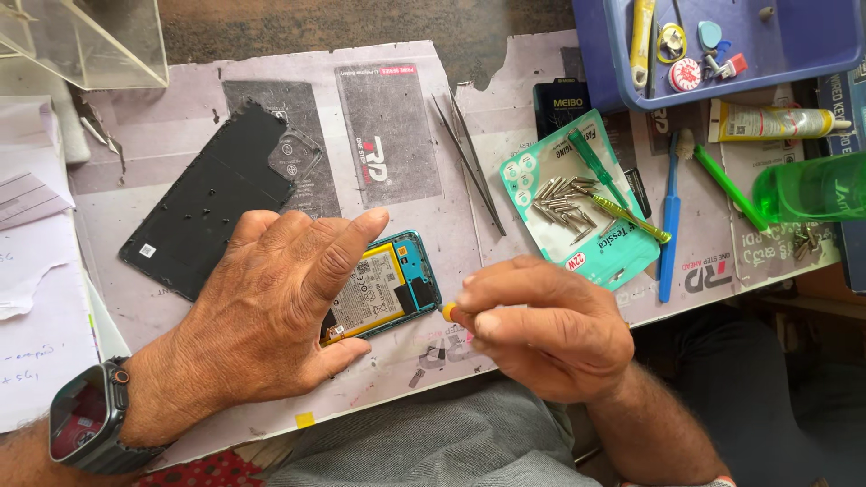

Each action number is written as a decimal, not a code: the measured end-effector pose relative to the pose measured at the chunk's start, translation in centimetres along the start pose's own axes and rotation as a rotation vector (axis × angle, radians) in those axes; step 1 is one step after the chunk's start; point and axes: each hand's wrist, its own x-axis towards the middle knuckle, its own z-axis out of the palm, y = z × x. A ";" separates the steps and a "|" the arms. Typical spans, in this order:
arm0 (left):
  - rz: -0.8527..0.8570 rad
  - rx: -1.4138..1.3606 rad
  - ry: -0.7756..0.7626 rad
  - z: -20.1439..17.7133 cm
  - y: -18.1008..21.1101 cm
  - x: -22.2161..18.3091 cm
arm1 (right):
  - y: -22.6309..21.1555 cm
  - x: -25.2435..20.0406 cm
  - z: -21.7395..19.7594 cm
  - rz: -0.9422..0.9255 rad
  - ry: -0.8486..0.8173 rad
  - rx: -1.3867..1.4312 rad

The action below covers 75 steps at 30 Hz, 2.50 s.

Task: The person works on the internal components of a mobile phone using a screwdriver and tweezers to remove and replace parts on the circuit board.

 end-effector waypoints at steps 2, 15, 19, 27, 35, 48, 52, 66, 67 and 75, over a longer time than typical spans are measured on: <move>0.003 -0.005 0.007 -0.1 0.1 0.1 | 0.1 0.0 0.1 0.004 -0.004 0.011; 0.032 0.026 0.029 -0.6 0.8 -0.4 | 2.1 -1.7 2.0 -0.175 0.136 -0.099; 0.059 0.066 0.006 -0.7 0.5 -0.4 | 2.8 -2.3 1.9 -0.086 0.105 -0.115; 0.012 0.081 -0.094 -1.0 0.8 -0.2 | 2.3 -2.0 1.2 -0.123 0.019 -0.055; -0.005 0.066 -0.114 -0.9 0.7 -0.2 | 1.4 -1.7 1.7 -0.115 0.015 -0.061; 0.039 0.141 -0.008 0.0 0.3 -0.1 | 0.4 -1.3 1.3 -0.013 0.009 0.102; 0.017 0.123 -0.020 -0.1 0.3 -0.1 | 0.5 -1.5 1.3 -0.042 0.061 -0.037; 0.005 0.151 -0.032 -0.4 0.9 0.2 | 2.3 -4.4 1.4 0.082 0.127 0.187; 0.000 0.159 -0.035 -0.4 0.9 0.2 | 2.4 -4.5 1.4 0.074 0.131 0.193; -0.018 0.190 -0.060 -0.3 1.3 0.2 | 2.9 -4.5 1.5 0.055 0.164 0.256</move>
